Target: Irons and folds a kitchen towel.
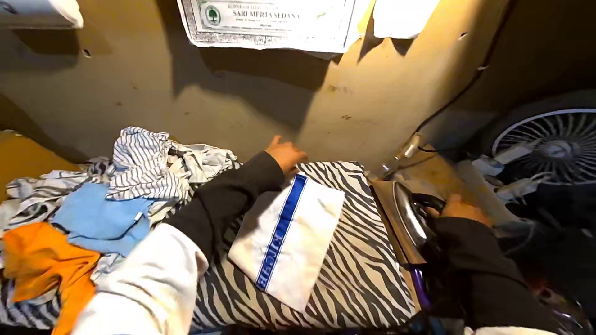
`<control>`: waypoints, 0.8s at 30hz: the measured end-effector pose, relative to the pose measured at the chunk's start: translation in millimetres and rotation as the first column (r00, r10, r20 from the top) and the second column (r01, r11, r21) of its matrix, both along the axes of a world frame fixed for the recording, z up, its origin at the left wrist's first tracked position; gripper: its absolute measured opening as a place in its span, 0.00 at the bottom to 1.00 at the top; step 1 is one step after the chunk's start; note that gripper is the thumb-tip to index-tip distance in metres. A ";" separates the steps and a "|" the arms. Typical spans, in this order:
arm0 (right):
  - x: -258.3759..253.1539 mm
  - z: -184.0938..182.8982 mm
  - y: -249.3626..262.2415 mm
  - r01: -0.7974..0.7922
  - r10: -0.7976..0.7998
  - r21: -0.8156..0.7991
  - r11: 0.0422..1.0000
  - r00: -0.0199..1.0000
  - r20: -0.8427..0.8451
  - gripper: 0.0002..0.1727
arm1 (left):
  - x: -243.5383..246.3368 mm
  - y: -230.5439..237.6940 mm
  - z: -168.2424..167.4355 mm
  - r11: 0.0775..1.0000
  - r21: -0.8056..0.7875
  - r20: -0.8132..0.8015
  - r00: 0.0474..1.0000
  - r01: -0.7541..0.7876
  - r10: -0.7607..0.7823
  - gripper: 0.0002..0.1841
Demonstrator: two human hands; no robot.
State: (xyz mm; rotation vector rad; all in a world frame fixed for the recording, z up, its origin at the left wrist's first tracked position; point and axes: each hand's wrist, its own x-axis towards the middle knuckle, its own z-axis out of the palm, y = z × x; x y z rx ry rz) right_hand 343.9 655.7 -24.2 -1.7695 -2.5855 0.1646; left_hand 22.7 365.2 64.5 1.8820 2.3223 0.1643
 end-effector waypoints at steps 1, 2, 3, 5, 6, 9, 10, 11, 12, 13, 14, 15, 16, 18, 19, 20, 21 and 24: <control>2.5 2.2 -11.9 -0.087 0.094 0.088 0.992 0.992 -0.084 0.44 | -10.9 -9.2 -20.2 0.991 0.071 0.039 0.993 -0.116 0.113 0.20; 2.6 3.9 -28.4 -0.176 0.202 0.171 0.969 0.968 -0.147 0.42 | -18.3 -24.3 -42.7 0.961 0.097 0.115 0.962 -0.259 0.248 0.20; 0.7 2.5 -50.4 -0.257 0.295 0.206 0.944 0.938 -0.184 0.38 | -22.2 -44.9 -70.4 0.912 0.066 0.200 0.901 -0.404 0.384 0.20; -6.8 -14.2 -110.5 -0.391 0.399 0.083 0.916 0.883 -0.248 0.30 | -14.7 -96.7 -128.8 0.806 -0.192 0.330 0.737 -0.560 0.590 0.23; -12.1 -31.7 -143.5 -0.450 0.417 -0.053 0.892 0.861 -0.292 0.26 | -4.6 -121.7 -151.4 0.767 -0.302 0.364 0.675 -0.567 0.642 0.24; -20.4 -97.1 -232.0 -0.474 0.308 -0.498 0.726 0.872 -0.381 0.23 | 35.6 -176.3 -183.7 0.732 -0.376 0.491 0.548 -0.568 0.677 0.25; -19.0 -111.6 -254.7 -0.442 0.251 -0.563 0.699 0.888 -0.386 0.24 | 46.8 -188.1 -185.2 0.731 -0.354 0.526 0.522 -0.584 0.672 0.23; -17.5 -120.2 -272.6 -0.418 0.204 -0.572 0.706 0.893 -0.400 0.24 | 54.1 -196.2 -184.9 0.732 -0.335 0.549 0.508 -0.594 0.663 0.21; -17.3 -124.1 -284.9 -0.402 0.158 -0.568 0.718 0.889 -0.430 0.24 | 58.6 -201.3 -184.1 0.740 -0.325 0.572 0.501 -0.588 0.649 0.21; -17.9 -124.9 -292.8 -0.391 0.115 -0.578 0.716 0.883 -0.456 0.26 | 62.0 -204.8 -183.5 0.754 -0.325 0.602 0.491 -0.570 0.630 0.21; -18.0 -123.8 -298.5 -0.382 0.077 -0.596 0.706 0.878 -0.472 0.28 | 65.8 -207.5 -182.7 0.765 -0.330 0.636 0.469 -0.553 0.613 0.22; -17.0 -121.7 -301.3 -0.376 0.047 -0.618 0.691 0.876 -0.480 0.30 | 70.8 -210.0 -181.6 0.767 -0.340 0.670 0.433 -0.543 0.604 0.23; -14.5 -118.9 -300.9 -0.373 0.016 -0.635 0.677 0.870 -0.494 0.30 | 75.8 -212.3 -180.6 0.763 -0.346 0.688 0.405 -0.547 0.602 0.23; -7.3 -114.2 -292.2 -0.370 -0.021 -0.634 0.679 0.853 -0.521 0.29 | 81.8 -216.6 -180.2 0.739 -0.317 0.673 0.408 -0.594 0.617 0.27; -2.5 -113.1 -288.1 -0.355 -0.023 -0.638 0.683 0.863 -0.504 0.29 | 84.8 -219.6 -183.2 0.731 -0.295 0.654 0.428 -0.615 0.624 0.27; 2.7 -113.5 -286.3 -0.338 -0.012 -0.642 0.688 0.879 -0.477 0.29 | 88.4 -222.7 -187.7 0.732 -0.281 0.645 0.443 -0.621 0.623 0.25; 6.2 -114.2 -287.4 -0.327 0.006 -0.629 0.705 0.890 -0.456 0.29 | 92.3 -224.7 -191.9 0.738 -0.261 0.651 0.450 -0.623 0.611 0.23; 9.4 -113.5 -297.7 -0.343 0.101 -0.475 0.811 0.880 -0.464 0.21 | 104.3 -224.7 -198.2 0.725 -0.110 0.707 0.459 -0.680 0.538 0.17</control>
